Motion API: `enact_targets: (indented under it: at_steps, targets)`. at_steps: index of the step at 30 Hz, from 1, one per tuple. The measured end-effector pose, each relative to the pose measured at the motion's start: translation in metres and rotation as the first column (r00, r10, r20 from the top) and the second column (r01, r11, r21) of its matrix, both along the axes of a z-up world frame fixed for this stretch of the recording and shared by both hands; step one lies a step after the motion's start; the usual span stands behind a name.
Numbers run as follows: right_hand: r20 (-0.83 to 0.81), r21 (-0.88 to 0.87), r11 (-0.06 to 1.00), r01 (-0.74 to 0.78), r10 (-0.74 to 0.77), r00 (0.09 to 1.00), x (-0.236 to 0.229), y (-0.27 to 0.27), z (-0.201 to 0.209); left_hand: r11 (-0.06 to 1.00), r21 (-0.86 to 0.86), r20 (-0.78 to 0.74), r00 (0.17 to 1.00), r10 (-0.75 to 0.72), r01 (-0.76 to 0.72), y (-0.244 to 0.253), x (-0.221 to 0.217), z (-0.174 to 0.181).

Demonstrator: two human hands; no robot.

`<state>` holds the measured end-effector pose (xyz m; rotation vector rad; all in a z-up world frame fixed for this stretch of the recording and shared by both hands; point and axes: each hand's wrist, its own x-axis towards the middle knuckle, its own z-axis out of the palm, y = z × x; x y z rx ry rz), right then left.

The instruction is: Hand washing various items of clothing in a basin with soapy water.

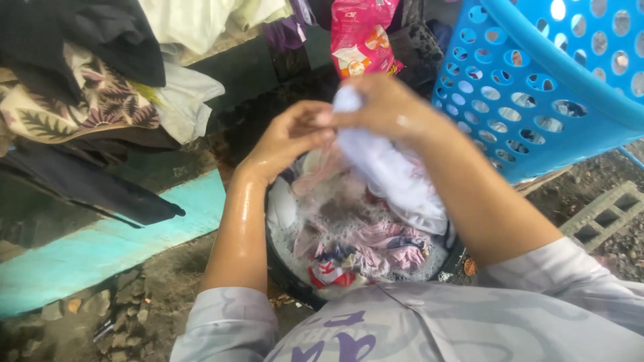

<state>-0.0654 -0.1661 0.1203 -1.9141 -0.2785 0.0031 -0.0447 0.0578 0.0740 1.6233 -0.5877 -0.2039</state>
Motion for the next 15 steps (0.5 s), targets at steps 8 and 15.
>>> enact_targets:
  at_steps: [8, 15]
  targets:
    - [0.334, -0.224, 0.966, -0.128, 0.2, 0.921, -0.02, 0.014, 0.034, 0.947, -0.22, -0.264, 0.92, -0.291, 0.236, 0.012, 0.001, -0.011]
    - [0.25, 0.627, 0.764, -0.151, -0.014, 0.968, -0.001, -0.027, 0.054, 0.909, 0.405, -0.27, 0.963, 0.013, 0.101, 0.029, 0.008, -0.095]
